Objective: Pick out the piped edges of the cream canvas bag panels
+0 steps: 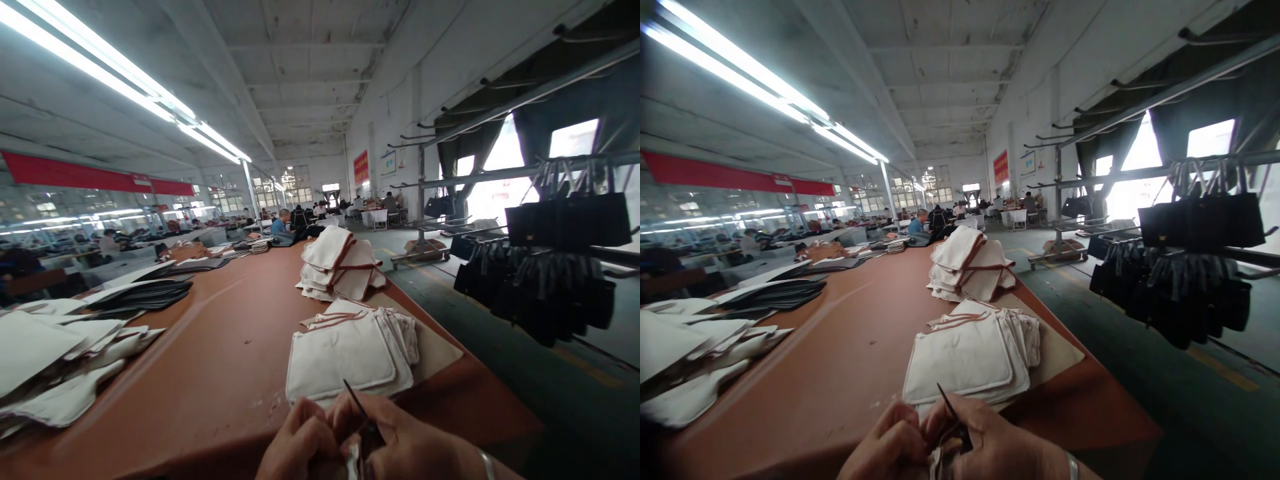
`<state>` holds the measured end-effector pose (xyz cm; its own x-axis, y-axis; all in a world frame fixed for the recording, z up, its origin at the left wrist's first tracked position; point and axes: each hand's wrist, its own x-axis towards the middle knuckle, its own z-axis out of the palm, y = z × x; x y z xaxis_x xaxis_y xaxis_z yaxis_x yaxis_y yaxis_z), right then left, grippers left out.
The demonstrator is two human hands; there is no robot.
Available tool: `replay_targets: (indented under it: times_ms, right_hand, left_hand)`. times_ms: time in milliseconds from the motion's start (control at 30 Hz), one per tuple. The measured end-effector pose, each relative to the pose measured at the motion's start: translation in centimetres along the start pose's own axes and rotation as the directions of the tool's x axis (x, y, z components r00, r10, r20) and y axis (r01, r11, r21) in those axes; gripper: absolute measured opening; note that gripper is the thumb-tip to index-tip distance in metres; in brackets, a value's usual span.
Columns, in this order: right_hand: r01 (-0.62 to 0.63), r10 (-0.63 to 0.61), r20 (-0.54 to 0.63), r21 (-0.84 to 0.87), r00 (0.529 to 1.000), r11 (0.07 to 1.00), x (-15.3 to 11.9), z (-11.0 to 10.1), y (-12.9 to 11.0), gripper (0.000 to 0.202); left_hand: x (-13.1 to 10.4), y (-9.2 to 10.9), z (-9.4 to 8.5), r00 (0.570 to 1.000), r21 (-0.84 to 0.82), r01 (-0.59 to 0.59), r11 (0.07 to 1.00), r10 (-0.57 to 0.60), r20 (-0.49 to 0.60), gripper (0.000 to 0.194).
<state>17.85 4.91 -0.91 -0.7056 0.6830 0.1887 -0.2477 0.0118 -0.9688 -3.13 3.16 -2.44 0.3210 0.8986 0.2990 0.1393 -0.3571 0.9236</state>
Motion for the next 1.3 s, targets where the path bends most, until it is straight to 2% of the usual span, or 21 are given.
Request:
replay_targets:
  times_ms: [67, 133, 233, 267, 367, 433, 500, 600, 767, 833, 933, 1000, 1067, 1167, 1300]
  right_hand:
    - [-0.183, 0.184, -0.010, 0.077, 0.983, 0.980, 0.1, 0.4, 0.4, 0.034]
    - [-0.246, 0.248, -0.020, 0.080, 0.968, 0.966, 0.0, 0.4, 0.8, 0.032]
    - [-0.116, 0.097, -0.136, -0.134, 0.986, 0.984, -0.7, -0.2, 0.8, 0.025]
    - [-0.063, 0.021, -0.179, -0.232, 0.984, 0.971, -1.0, -0.4, 0.7, 0.023]
    - [0.029, -0.133, -0.205, -0.444, 0.970, 0.896, -1.6, -0.6, 0.7, 0.023]
    - [0.053, -0.162, -0.177, -0.498, 0.971, 0.865, -1.8, -0.5, 1.2, 0.026]
    - [0.059, -0.169, -0.166, -0.519, 0.972, 0.853, -2.0, -0.4, 1.7, 0.028]
    - [0.023, -0.123, -0.175, -0.484, 0.977, 0.875, -2.7, -0.4, 1.9, 0.033]
    - [-0.175, 0.102, -0.210, -0.364, 0.972, 0.915, -3.8, -0.2, 0.4, 0.034]
    - [-0.181, 0.113, -0.208, -0.341, 0.971, 0.922, -3.9, -0.2, 0.0, 0.031]
    - [-0.202, 0.141, -0.232, -0.264, 0.962, 0.943, -4.0, -0.1, -0.4, 0.027]
    - [-0.256, 0.194, -0.258, -0.234, 0.946, 0.938, -4.1, 0.0, -0.7, 0.023]
    - [-0.293, 0.223, -0.271, -0.253, 0.936, 0.922, -4.2, 0.0, -1.1, 0.019]
    - [-0.297, 0.216, -0.271, -0.308, 0.938, 0.904, -4.3, 0.1, -1.7, 0.018]
    - [-0.317, 0.236, -0.278, -0.297, 0.931, 0.901, -4.5, 0.2, -1.9, 0.017]
  left_hand:
    - [-0.2, 0.3, 0.1, 0.992, -0.076, 0.121, 0.990, -0.122, -0.013, 0.017]
    - [-0.4, 1.0, -0.3, 0.995, -0.060, 0.103, 0.993, -0.103, -0.006, 0.024]
    - [-0.4, 2.2, -1.7, 0.997, 0.081, -0.073, 0.994, 0.071, 0.029, 0.042]
    - [-0.3, 2.5, -2.1, 0.994, 0.109, -0.092, 0.990, 0.085, 0.072, 0.047]
    - [0.1, 3.2, -2.6, 0.972, 0.105, 0.019, 0.994, -0.043, 0.232, 0.048]
    - [0.3, 3.1, -2.3, 0.944, 0.062, 0.129, 0.990, -0.142, 0.298, 0.044]
    - [0.6, 2.7, -1.7, 0.916, 0.011, 0.193, 0.981, -0.184, 0.357, 0.043]
    - [0.8, 2.0, -0.7, 0.886, -0.044, 0.267, 0.963, -0.227, 0.404, 0.046]
    - [0.4, 2.4, 0.7, 0.874, -0.112, 0.348, 0.931, -0.279, 0.399, 0.049]
    - [0.1, 2.8, 0.8, 0.868, -0.103, 0.394, 0.913, -0.333, 0.368, 0.047]
    - [-0.2, 3.0, 0.8, 0.835, -0.056, 0.458, 0.887, -0.408, 0.369, 0.048]
    - [0.0, 2.9, 0.8, 0.816, -0.045, 0.471, 0.881, -0.416, 0.400, 0.052]
    - [0.2, 2.7, 0.9, 0.815, -0.073, 0.474, 0.878, -0.405, 0.415, 0.055]
    - [0.5, 2.2, 1.4, 0.808, -0.101, 0.473, 0.875, -0.386, 0.445, 0.056]
    - [0.4, 2.0, 2.1, 0.803, -0.096, 0.496, 0.863, -0.413, 0.430, 0.055]
